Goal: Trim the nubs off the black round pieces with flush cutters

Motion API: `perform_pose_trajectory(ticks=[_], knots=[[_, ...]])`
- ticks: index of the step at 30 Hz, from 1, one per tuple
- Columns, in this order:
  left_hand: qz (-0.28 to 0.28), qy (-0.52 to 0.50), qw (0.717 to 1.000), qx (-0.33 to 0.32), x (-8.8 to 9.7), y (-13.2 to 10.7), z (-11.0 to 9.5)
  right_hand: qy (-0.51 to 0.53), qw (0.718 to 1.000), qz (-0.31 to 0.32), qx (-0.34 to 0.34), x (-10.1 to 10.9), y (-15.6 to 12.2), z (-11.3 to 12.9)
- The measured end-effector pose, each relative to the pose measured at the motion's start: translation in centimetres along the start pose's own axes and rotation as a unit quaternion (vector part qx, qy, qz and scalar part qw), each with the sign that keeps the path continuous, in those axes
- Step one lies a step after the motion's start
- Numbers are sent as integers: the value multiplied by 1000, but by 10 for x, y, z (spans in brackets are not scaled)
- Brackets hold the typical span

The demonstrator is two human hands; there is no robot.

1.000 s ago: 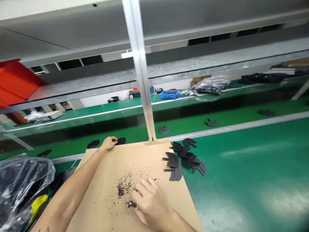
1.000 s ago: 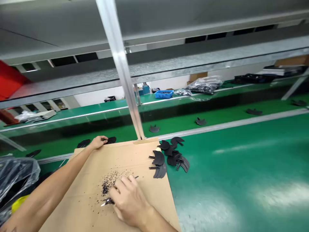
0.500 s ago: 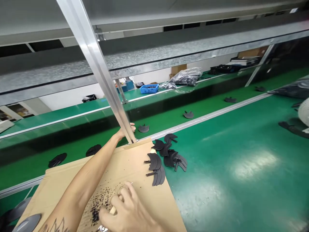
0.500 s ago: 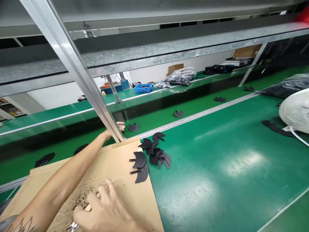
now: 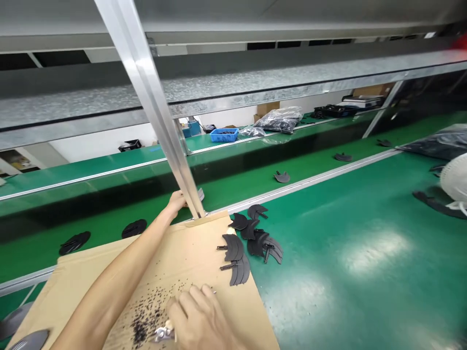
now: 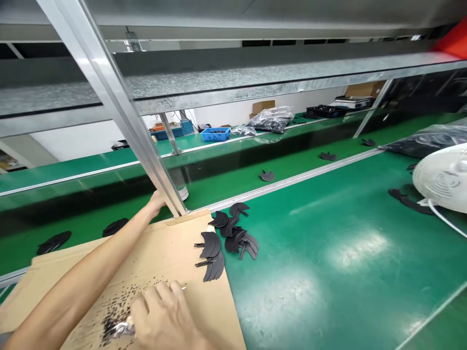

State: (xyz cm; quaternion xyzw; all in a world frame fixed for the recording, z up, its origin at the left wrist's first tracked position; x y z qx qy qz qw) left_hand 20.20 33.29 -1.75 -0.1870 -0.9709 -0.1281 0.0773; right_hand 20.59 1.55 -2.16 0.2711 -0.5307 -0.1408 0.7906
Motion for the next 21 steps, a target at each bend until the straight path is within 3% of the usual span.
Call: perform_pose_trajectory(ticks=[5,8,10,13,17,19,21], knots=[[-73,-10,997,12,69,-73,-30,47,999,14,-18,24,12,-4],[-93,-25,995,11,90,-135,-49,44,999,-23,9,35,21,-3],[-80,-55,995,14,88,-178,-58,30,998,-40,41,38,25,-1],[-8,-123,991,55,65,-237,-64,11,993,-59,98,40,29,3],[53,-215,972,82,37,-281,-68,20,984,-63,165,37,33,8],[85,-209,973,57,43,-289,-71,49,981,-60,178,35,34,9],[107,-107,988,11,68,-293,-75,82,981,-56,169,33,35,7]])
Point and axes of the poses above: each hand's wrist, its own y-axis towards the middle knuckle, its own x-axis out of the back of the hand, z = x × y, the point moved 5 cm from there along y, towards the middle knuckle, and after that the axes turned 14 degrees about -x, right-handed, at the moved point
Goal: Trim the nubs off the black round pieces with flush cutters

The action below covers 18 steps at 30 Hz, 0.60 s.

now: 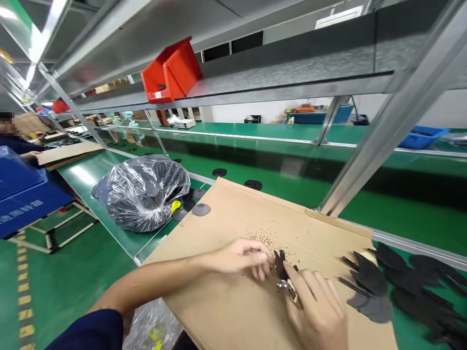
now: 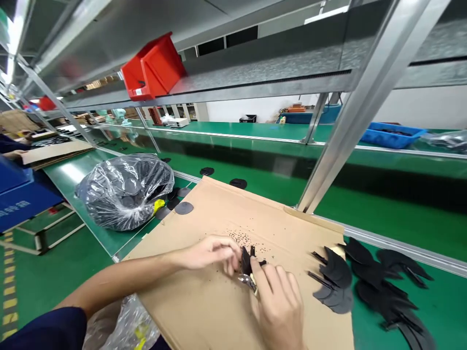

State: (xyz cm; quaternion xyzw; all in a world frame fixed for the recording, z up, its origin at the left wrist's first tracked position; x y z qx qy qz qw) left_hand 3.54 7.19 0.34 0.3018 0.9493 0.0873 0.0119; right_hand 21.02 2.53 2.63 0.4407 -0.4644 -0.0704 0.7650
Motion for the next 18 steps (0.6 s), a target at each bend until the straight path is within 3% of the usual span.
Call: perform_pose_trajectory(ticks=[2,3,4,6,7,9,11,13,15,18], knots=[[-24,210,977,-30,39,-12,-13,37,999,-5,-26,-2,0,-4],[-45,340,939,-33,62,-18,-19,57,997,-9,-42,-3,0,-6],[-66,462,885,-9,85,-26,-23,77,995,-11,-61,-3,0,-9],[-103,635,759,100,128,-43,-24,118,987,-12,-106,-4,0,-12],[-113,655,737,122,143,-51,-23,139,982,-12,-130,-4,0,-12],[-120,668,720,144,163,-63,-17,184,966,-8,-182,-1,0,-11],[-128,668,719,143,171,-70,-11,226,944,6,-239,1,0,-10],[-153,643,744,95,166,-68,-10,252,920,27,-298,2,0,-10],[-172,572,802,22,147,-60,-11,273,897,46,-346,2,-1,-11],[-163,386,906,-63,97,-40,-12,305,869,59,-386,3,-2,-11]])
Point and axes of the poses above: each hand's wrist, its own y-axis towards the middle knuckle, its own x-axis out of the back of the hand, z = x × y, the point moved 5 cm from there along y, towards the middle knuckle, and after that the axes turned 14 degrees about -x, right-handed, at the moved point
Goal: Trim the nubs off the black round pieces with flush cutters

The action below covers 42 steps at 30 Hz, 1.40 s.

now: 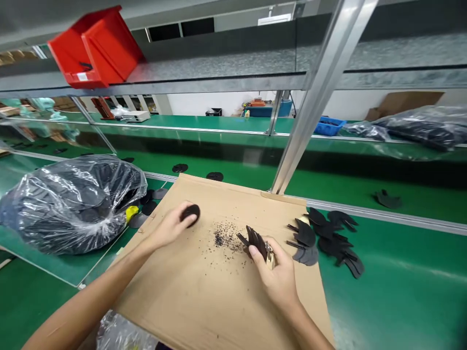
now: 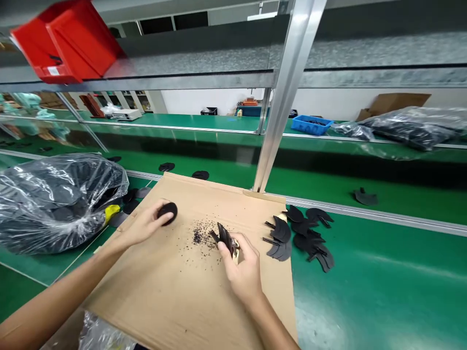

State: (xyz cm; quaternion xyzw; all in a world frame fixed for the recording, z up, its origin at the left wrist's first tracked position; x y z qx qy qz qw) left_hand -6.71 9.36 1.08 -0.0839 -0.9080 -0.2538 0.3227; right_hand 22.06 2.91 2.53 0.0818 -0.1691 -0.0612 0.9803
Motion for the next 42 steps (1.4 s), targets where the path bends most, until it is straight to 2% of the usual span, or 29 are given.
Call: perform_pose_trajectory(ticks=[1,3,5,7,9,13,15,20,24,28,32,35,37,40,42], knots=[[-3,-77,997,-6,-16,2,-14,11,1000,3,-10,0,0,0],[30,-206,978,8,-49,3,-37,36,999,5,-26,0,0,0],[59,-286,956,25,-76,2,-53,57,998,8,-39,-1,0,0],[56,-332,941,25,-91,0,-61,63,997,20,-50,-2,0,-1],[34,-355,934,23,-96,-4,-62,53,996,49,-56,-6,0,-3],[8,-355,934,45,-94,-14,-53,-2,992,123,-31,-15,-2,-2],[-3,-350,935,54,-90,-17,-49,-34,990,136,-15,-18,-4,-1],[-38,-354,931,77,-81,-16,-45,-79,991,104,11,-17,-1,0],[-71,-400,907,111,-81,-15,-39,-140,981,59,119,-14,-1,4],[-10,-427,888,172,-91,-19,-36,-229,939,19,254,-12,-8,11],[25,-410,903,123,-91,-17,-46,-254,916,29,310,-15,-15,16],[10,-391,917,79,-87,-14,-50,-242,919,58,307,-19,-17,17],[-21,-375,924,70,-83,-12,-46,-207,937,77,272,-18,-15,16],[-67,-346,934,56,-75,-9,-40,-131,973,75,176,-14,-10,13],[-69,-338,938,35,-72,-8,-41,-86,991,52,91,-9,-5,9]])
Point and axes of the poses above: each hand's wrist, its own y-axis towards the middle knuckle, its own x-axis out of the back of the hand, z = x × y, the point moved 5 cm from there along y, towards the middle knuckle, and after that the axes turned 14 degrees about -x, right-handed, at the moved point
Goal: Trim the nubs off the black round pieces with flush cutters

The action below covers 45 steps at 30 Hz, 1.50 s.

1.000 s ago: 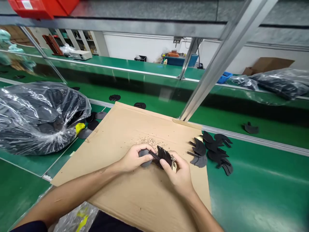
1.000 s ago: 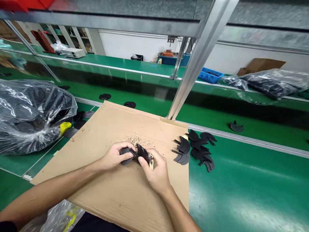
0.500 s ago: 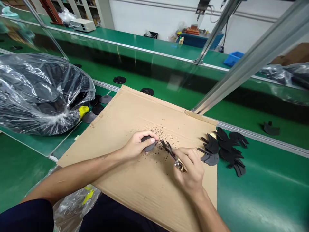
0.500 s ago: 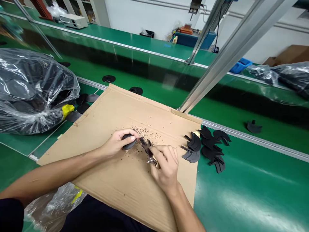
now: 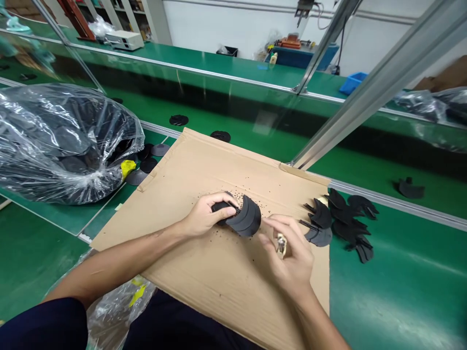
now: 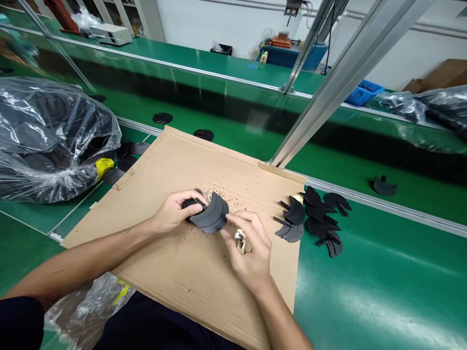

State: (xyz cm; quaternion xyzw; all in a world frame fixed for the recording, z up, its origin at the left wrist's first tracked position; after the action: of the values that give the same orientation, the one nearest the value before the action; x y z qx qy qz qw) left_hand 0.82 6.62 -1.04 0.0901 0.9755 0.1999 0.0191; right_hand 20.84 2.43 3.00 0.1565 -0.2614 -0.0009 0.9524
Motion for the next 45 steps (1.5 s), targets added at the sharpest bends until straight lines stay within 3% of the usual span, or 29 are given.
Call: perform_pose_trajectory(ticks=[2,4,7,9,14,17,20,30,37,45], knots=[[38,-8,999,-20,-4,-1,-4,47,995,8,-90,1,3,-6],[86,-19,995,-39,-12,-5,-9,91,981,70,-156,-5,6,-11],[119,-22,991,-51,-19,-10,-14,129,959,156,-200,-13,7,-13],[108,-23,993,-43,-19,-13,-13,129,958,139,-214,-10,8,-16],[25,-68,997,15,-12,-13,1,101,972,24,-212,2,11,-17],[-34,-88,995,43,-7,-11,9,91,975,3,-201,4,12,-16],[-66,-52,996,22,-3,-7,8,69,979,-2,-190,3,12,-16],[-96,18,993,-73,2,-10,-4,59,981,8,-183,1,7,-17],[-101,55,990,-76,7,-10,-8,106,969,36,-219,0,8,-18],[-112,49,983,-137,5,-9,-11,136,962,46,-232,-3,10,-16]])
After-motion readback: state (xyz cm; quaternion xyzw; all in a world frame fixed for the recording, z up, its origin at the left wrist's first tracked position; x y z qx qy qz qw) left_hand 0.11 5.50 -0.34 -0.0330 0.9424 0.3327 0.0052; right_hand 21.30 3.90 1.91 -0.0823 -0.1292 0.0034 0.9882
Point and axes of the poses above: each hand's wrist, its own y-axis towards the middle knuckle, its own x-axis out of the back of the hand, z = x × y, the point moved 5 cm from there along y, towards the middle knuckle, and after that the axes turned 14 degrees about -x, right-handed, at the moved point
